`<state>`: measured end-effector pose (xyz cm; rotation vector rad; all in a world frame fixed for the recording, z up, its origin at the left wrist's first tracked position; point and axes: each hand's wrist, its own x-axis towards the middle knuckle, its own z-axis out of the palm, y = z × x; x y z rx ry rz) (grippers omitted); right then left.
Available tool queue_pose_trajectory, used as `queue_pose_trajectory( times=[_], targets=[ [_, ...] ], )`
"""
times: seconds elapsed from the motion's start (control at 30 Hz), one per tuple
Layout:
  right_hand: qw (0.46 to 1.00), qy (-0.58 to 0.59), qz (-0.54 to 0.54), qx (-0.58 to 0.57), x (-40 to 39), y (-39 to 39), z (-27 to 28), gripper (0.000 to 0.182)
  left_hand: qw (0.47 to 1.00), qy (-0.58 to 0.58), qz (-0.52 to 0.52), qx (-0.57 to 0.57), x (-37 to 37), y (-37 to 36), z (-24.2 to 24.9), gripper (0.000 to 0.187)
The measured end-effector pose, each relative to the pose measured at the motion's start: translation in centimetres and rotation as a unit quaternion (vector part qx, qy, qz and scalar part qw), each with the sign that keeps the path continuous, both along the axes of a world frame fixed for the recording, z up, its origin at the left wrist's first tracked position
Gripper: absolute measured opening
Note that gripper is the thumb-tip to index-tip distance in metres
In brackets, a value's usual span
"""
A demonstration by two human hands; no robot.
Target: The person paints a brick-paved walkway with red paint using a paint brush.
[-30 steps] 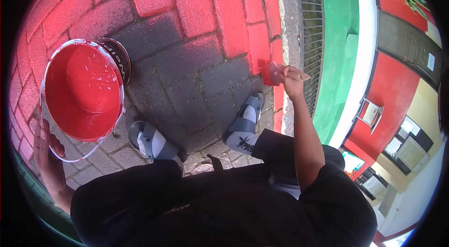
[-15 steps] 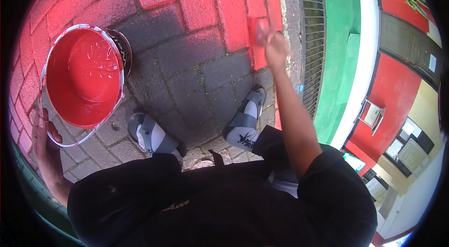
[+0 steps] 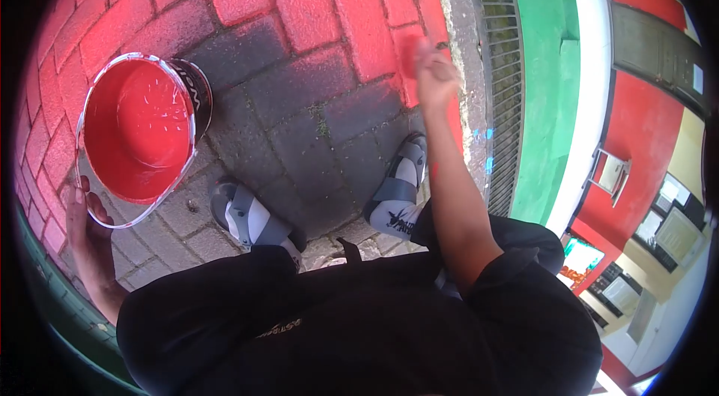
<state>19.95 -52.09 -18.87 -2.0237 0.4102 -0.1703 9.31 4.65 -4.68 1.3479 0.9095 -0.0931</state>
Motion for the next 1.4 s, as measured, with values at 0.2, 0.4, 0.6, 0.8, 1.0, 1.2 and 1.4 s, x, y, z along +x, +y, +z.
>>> queue_pose_trajectory(
  times=[0.2,0.4,0.6,0.8,1.0,1.2,1.4],
  targets=[
    [0.969,0.191,0.152,0.047,-0.9,4.6,2.7,0.013,0.999,-0.005,0.034,-0.019,0.6,-1.5,1.1,0.048],
    [0.953,-0.028,-0.003,-0.302,4.5,-0.1,1.2,0.024,0.998,0.002,0.014,-0.058,0.1,-1.5,1.4,0.042],
    [0.979,-0.01,0.198,0.047,5.0,4.9,0.8,0.023,0.997,-0.005,-0.017,-0.075,0.6,-2.7,2.3,0.04],
    [0.952,-0.022,0.006,-0.306,10.6,4.7,1.4,0.016,0.998,-0.006,-0.037,-0.05,1.0,-4.8,3.3,0.036],
    [0.958,0.073,0.235,0.147,12.4,9.2,-0.3,0.018,0.998,-0.024,-0.034,-0.052,1.5,-5.4,3.9,0.029],
    [0.975,-0.062,0.134,-0.168,12.0,10.0,0.2,0.025,0.993,-0.043,-0.063,-0.091,1.0,-5.5,3.4,0.026],
    [0.907,-0.096,0.408,0.049,1.6,16.7,0.8,0.016,0.986,-0.067,-0.088,-0.126,1.1,-5.3,3.3,0.025]
  ],
)
